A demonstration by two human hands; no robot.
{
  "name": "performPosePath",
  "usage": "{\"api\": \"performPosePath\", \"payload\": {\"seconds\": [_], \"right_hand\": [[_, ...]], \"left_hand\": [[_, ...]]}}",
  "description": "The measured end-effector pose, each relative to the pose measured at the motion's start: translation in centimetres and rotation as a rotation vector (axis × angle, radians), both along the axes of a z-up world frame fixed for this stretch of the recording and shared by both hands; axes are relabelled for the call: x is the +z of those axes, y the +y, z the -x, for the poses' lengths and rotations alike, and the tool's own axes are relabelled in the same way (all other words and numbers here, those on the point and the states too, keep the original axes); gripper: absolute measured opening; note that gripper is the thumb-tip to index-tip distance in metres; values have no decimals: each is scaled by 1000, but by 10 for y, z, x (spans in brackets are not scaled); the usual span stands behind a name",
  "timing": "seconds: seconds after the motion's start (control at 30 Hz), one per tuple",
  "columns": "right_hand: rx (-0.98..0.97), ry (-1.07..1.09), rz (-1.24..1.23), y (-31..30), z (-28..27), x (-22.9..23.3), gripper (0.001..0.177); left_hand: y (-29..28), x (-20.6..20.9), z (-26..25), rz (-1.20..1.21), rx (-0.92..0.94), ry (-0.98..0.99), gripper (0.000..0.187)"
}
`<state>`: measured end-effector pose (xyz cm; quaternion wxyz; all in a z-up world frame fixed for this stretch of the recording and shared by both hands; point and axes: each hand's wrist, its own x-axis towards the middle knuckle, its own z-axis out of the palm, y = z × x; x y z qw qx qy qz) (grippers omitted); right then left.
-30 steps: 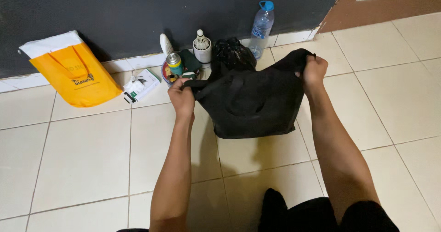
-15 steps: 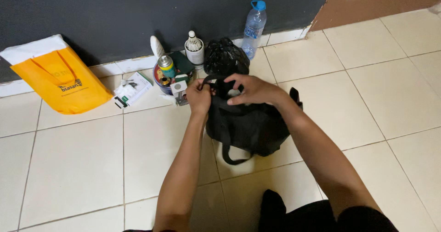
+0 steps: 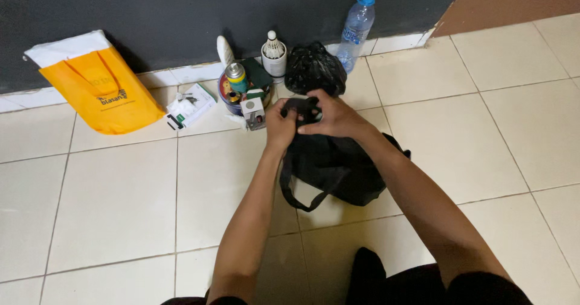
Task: The person picks up a pack of copy paper from the floor, carries it across the room, and places it on a wooden table.
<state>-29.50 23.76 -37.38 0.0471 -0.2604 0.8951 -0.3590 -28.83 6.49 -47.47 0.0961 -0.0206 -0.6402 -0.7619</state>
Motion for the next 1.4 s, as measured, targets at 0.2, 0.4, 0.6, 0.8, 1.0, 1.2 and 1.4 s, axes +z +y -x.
{"api": "performPosePath", "payload": {"seconds": [0.2,0.4,0.6,0.8,1.0,1.2,1.4], "right_hand": [[-28,43,80,-18,-3,-47,55],[-292,2,264,-4,39,-75,32],[-341,30,727,11,86,-69,28],[-316,-178,465,29,72,-22,28],[-108,-233,484,28,63,20,31],[3,-668,769,0,32,57,21],[-41,-764,719,-15,24,58,20]], "left_hand": [[-9,9,-10,79,-60,61,43],[-25,25,-35,308,-99,-218,69],[-37,13,-48,403,-472,-332,36],[-72,38,-40,-525,-108,-264,8],[-81,75,-34,-718,107,-46,4],[-36,95,-34,-439,28,-112,29],[2,75,-31,40,128,115,16]]}}
